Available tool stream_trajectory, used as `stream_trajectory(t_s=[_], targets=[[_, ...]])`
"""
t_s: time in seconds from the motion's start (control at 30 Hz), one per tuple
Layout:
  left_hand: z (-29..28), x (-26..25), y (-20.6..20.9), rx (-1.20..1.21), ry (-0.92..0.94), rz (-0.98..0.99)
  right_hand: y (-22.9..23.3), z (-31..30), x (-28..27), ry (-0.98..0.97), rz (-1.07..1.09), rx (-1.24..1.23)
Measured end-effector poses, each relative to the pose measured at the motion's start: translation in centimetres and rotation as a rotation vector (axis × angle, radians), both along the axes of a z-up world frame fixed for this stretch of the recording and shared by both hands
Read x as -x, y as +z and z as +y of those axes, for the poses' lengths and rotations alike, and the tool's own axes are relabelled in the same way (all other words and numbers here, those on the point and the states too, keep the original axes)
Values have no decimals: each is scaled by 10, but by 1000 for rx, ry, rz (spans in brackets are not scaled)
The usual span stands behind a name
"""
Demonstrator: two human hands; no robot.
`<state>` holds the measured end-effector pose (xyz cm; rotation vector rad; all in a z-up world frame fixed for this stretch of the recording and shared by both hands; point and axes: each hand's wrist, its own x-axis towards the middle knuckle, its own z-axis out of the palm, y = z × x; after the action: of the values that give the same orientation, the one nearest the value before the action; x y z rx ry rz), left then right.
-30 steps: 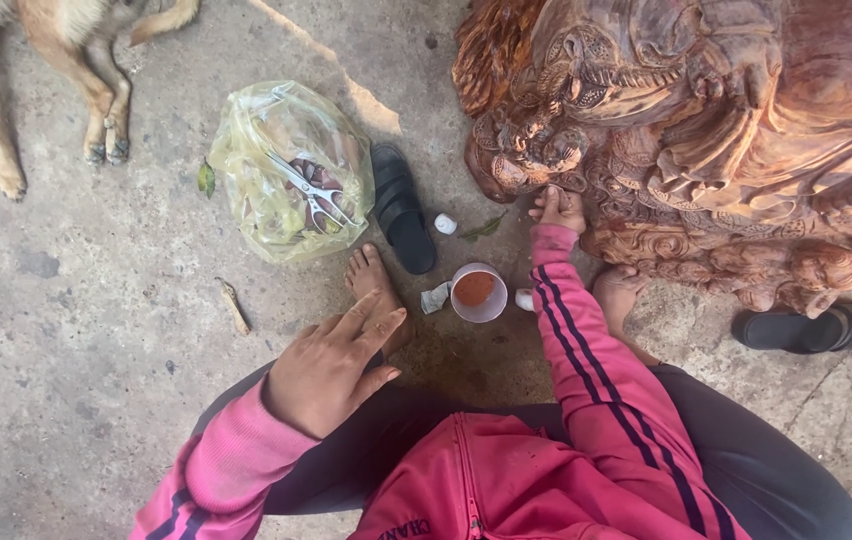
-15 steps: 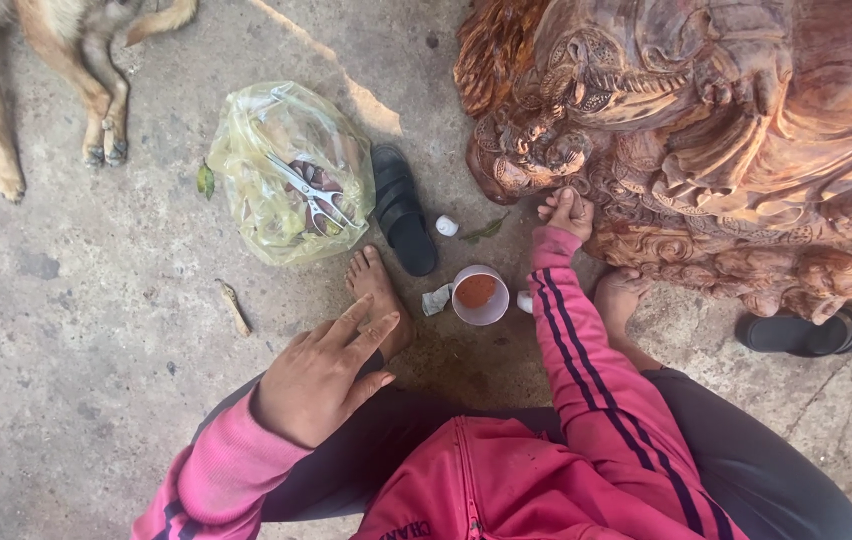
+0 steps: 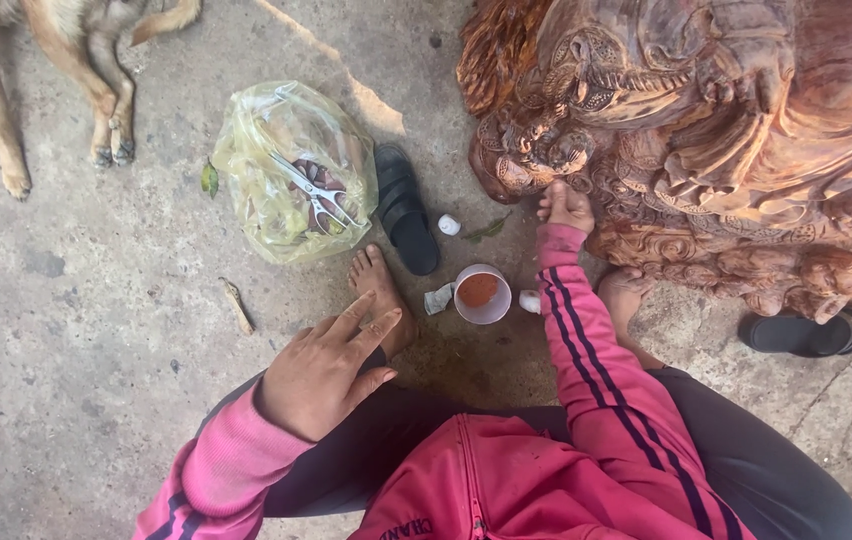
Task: Applying and smoothing wood filler or adhesive into the intricate details of a large wooden sculpture using fingers.
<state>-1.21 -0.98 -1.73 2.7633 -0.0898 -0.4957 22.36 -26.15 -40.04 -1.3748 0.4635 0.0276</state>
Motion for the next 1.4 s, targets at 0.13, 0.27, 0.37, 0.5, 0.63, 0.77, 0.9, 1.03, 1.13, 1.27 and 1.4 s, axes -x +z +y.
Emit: stream_trajectory(t_s=[0.13, 0.27, 0.37, 0.5, 0.63, 0.77, 0.9, 1.03, 1.13, 1.27, 1.4], targets=[[0, -9, 11, -34, 18, 234, -53, 3, -8, -179, 185, 160], [1, -9, 9, -36, 20, 244, -59, -2, -12, -73, 220, 216], [0, -11, 7, -41, 27, 270, -50, 8, -8, -24, 336, 129], [3, -21, -13, -60, 1, 433, -71, -4, 5, 281, 356, 393], [8, -35, -68, -68, 20, 516, -60, -13, 12, 407, 269, 371], [13, -57, -157, -101, 155, 685, -23, -8, 18, 548, 179, 334], [6, -59, -321, 16, 456, 554, -54, -18, 10, 582, 46, 508], [-25, -88, -382, 285, 677, 442, 69, 2, 5, 632, -344, 746], [-45, -111, -397, 316, 726, 337, 156, 29, -5, 602, -466, 595], [-60, -116, -410, 347, 867, 190, 219, 26, -17, 717, -632, 531], [-65, -113, -417, 332, 893, 179, 222, 14, -23, 770, -751, 564]])
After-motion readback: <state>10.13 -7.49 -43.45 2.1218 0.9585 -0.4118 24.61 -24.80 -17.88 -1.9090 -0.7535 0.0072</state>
